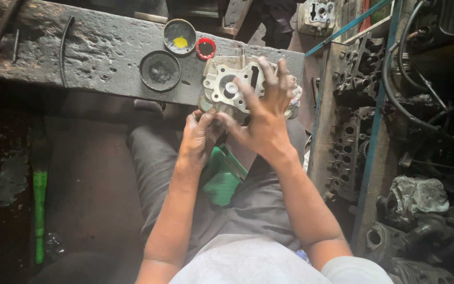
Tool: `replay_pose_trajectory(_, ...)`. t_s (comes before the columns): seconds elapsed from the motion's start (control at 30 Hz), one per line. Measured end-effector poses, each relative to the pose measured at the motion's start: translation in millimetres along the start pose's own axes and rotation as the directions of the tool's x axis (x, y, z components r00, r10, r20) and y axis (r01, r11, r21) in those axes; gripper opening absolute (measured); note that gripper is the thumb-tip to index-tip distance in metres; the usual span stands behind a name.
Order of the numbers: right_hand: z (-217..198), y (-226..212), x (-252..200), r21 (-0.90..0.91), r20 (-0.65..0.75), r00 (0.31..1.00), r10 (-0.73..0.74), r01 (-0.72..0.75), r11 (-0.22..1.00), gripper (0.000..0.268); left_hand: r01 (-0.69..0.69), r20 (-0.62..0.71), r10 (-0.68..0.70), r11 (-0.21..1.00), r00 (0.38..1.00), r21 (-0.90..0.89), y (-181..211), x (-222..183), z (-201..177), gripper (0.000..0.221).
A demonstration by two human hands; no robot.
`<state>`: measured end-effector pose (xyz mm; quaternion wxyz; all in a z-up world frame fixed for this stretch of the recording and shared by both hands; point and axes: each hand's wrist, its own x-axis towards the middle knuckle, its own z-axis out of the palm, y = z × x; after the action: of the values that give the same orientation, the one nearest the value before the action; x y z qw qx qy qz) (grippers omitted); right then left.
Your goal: The person manipulates an engine cylinder head, handling it by hand and inserting thin metal rods into ports while seated at a workbench.
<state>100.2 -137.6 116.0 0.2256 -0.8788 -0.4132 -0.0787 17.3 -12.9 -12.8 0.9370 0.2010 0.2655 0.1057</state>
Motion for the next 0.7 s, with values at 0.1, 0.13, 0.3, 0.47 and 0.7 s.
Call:
replay_pose_trajectory(0.1,4,-3,-3,-0.032,0.046,0.999,0.0,0.001,0.999,0.061,0.039,0.089,-0.035,0.998,0.995,-0.052,-1,2,-10,0.05)
replay_pose_trajectory(0.13,4,-3,-3,-0.038,0.063,0.998,0.005,-0.002,0.999,0.06,0.047,0.13,-0.037,0.996,0.991,-0.071,-1,3,-13,0.05)
replay_pose_trajectory(0.3,-2,-1,-6,-0.023,0.001,0.999,0.042,-0.042,0.999,0.071,0.064,0.129,-0.047,0.989,0.991,-0.13,-3,3,-9,0.05)
replay_pose_trajectory(0.47,8,-5,-8,-0.023,0.043,0.998,0.035,-0.034,0.999,0.07,0.052,-0.088,-0.056,0.998,0.995,-0.036,5,0,2,0.048)
replay_pose_trajectory(0.7,12,-2,-10,0.008,0.01,0.998,0.058,-0.058,0.998,0.063,0.034,0.122,-0.021,0.993,0.992,-0.111,3,-1,-4,0.039)
